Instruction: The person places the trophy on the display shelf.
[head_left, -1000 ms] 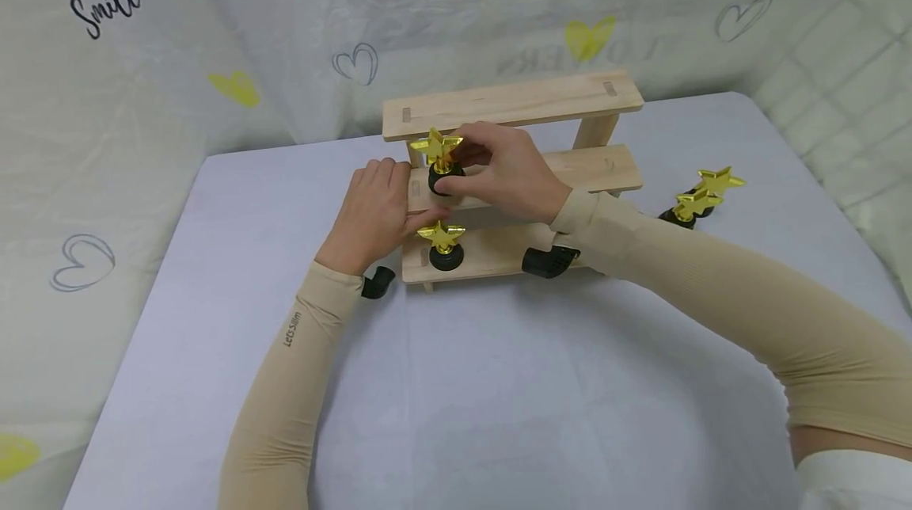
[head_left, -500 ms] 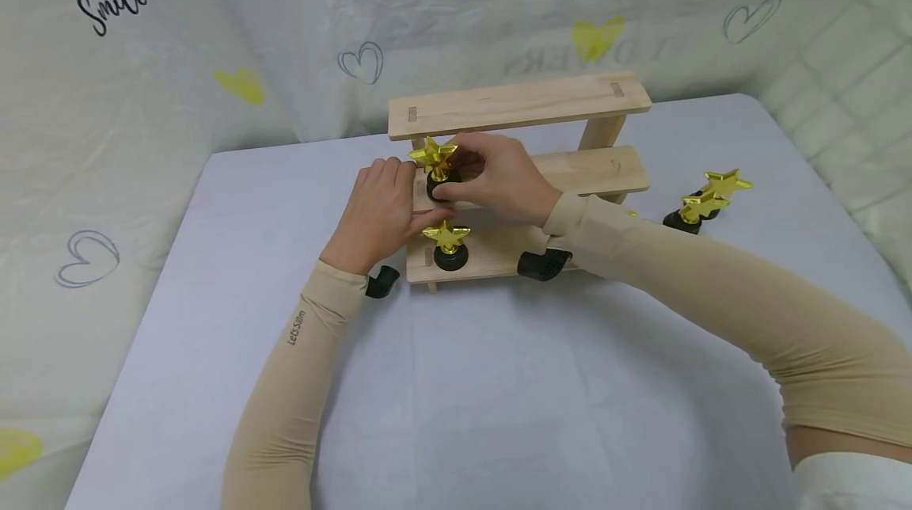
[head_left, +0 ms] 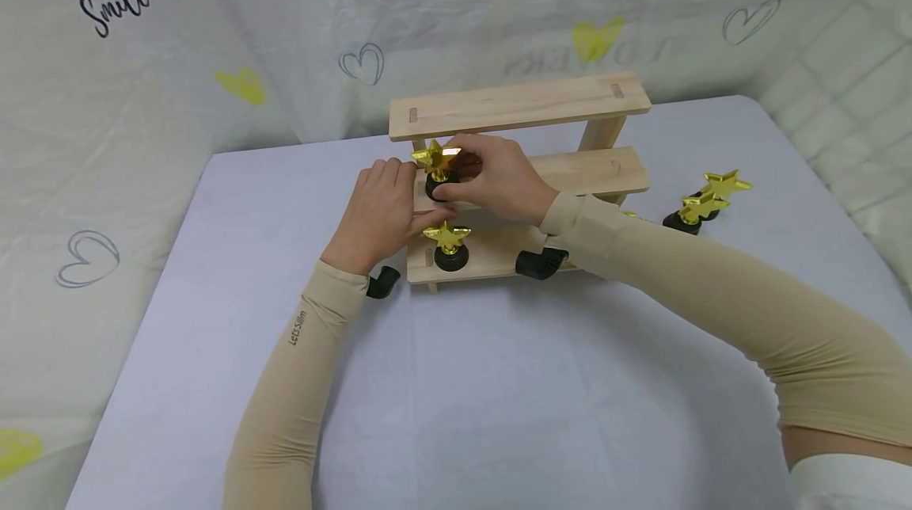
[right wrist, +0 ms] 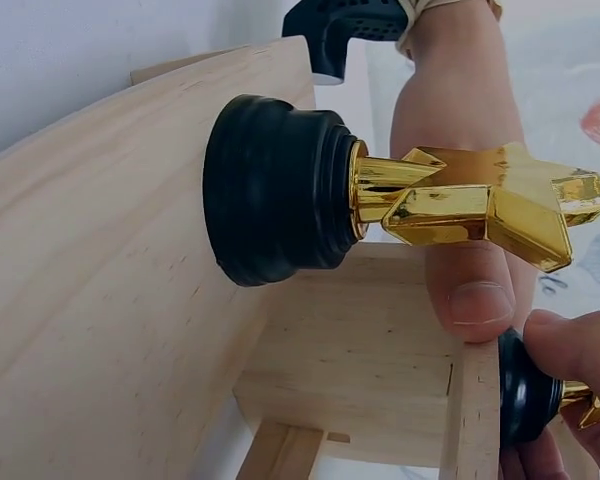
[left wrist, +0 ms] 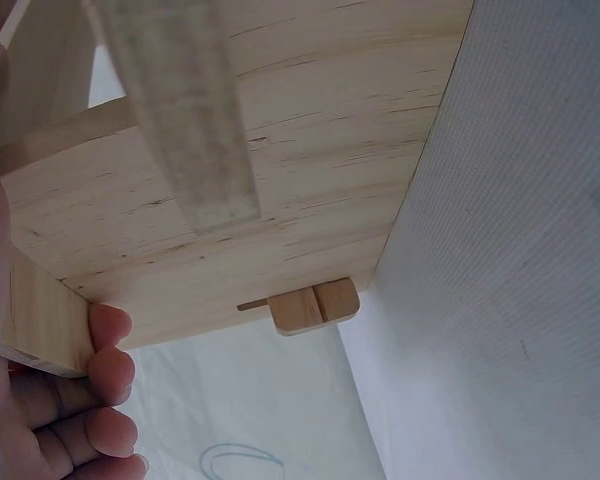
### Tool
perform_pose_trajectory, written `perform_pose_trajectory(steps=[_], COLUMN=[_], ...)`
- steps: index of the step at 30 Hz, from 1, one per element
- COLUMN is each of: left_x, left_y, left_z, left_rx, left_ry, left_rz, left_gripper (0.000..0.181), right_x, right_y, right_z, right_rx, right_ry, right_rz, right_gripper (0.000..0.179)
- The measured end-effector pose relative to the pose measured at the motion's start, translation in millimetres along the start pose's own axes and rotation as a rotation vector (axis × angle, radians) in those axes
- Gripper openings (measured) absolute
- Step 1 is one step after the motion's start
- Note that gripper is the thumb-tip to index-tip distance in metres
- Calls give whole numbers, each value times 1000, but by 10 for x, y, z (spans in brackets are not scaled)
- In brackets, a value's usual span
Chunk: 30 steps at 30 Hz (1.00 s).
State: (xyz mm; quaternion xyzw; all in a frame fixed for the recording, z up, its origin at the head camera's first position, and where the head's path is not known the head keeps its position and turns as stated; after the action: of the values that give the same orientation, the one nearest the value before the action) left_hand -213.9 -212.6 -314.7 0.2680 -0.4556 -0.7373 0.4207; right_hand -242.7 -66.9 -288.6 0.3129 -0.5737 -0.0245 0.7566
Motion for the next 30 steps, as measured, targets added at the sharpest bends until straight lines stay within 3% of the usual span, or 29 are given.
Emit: perform_pose_trajectory(steps=[15,23,30], left_x=[-15,-7,-2], left_y=[13,-7,-15], left_z=[6,14,19], left_rx=[-22,29,66], left_ry=[-7,12,27], left_rz=[14,12,3], left_gripper=[74,75,74], right_x=[-9,-3,15], right_y=[11,16,90], right_z=[-9,-39,-140], right_rx=[20,33,12], right_ry=[-32,-42,-53], right_rz=[-10,-10,-86], right_gripper=[39,53,61])
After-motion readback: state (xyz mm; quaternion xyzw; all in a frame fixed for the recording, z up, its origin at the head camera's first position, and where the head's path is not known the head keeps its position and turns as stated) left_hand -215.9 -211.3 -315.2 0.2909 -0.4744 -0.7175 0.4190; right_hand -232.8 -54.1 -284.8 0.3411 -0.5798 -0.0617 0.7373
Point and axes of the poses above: each hand's wrist, its own z-axis towards the middle knuckle, its own y-axis out of the back of the hand, x = y × z, the point moved 7 cm from there along z, towards the middle knuckle, and after that the axes turned 3 degrees about -x, right-handed, at the moved point
